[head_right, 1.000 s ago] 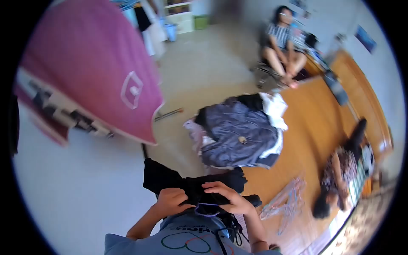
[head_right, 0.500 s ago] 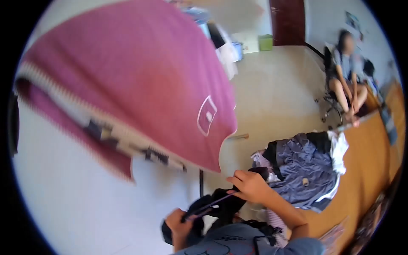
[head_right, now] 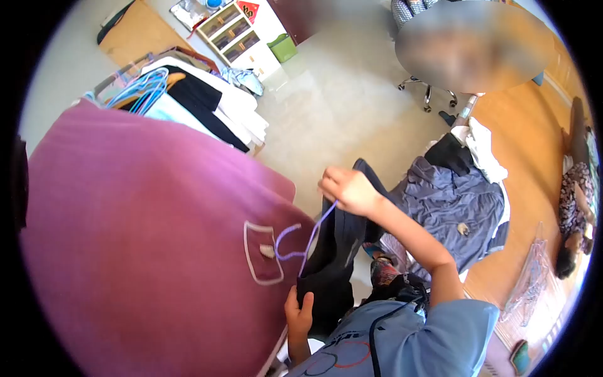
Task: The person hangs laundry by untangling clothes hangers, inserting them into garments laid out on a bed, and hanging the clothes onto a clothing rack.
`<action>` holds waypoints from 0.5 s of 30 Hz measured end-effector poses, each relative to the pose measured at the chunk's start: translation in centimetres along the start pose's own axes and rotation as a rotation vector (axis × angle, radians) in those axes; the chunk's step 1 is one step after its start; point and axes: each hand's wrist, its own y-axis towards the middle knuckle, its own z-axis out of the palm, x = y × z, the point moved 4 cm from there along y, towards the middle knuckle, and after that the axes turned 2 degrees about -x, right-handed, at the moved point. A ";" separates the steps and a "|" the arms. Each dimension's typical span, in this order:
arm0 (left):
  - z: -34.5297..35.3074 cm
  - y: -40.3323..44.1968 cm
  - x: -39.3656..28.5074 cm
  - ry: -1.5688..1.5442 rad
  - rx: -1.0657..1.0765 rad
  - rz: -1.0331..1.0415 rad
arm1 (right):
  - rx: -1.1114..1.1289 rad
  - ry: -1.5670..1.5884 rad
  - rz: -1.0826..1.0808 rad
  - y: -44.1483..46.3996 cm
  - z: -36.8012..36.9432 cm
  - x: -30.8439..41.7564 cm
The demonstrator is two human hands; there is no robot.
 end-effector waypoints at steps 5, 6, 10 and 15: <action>0.4 10.0 1.5 0.381 -0.047 0.082 | -0.056 -0.038 -0.038 8.1 2.4 -9.5; 1.0 12.2 1.3 0.399 -0.039 0.097 | -0.058 -0.028 -0.064 9.8 3.2 -10.9; 3.1 20.0 0.3 0.405 0.059 0.153 | -0.026 0.162 -0.088 17.2 6.7 -15.1; 4.8 26.1 -0.1 -0.108 -0.055 0.122 | -0.053 0.196 0.046 24.3 10.0 -17.1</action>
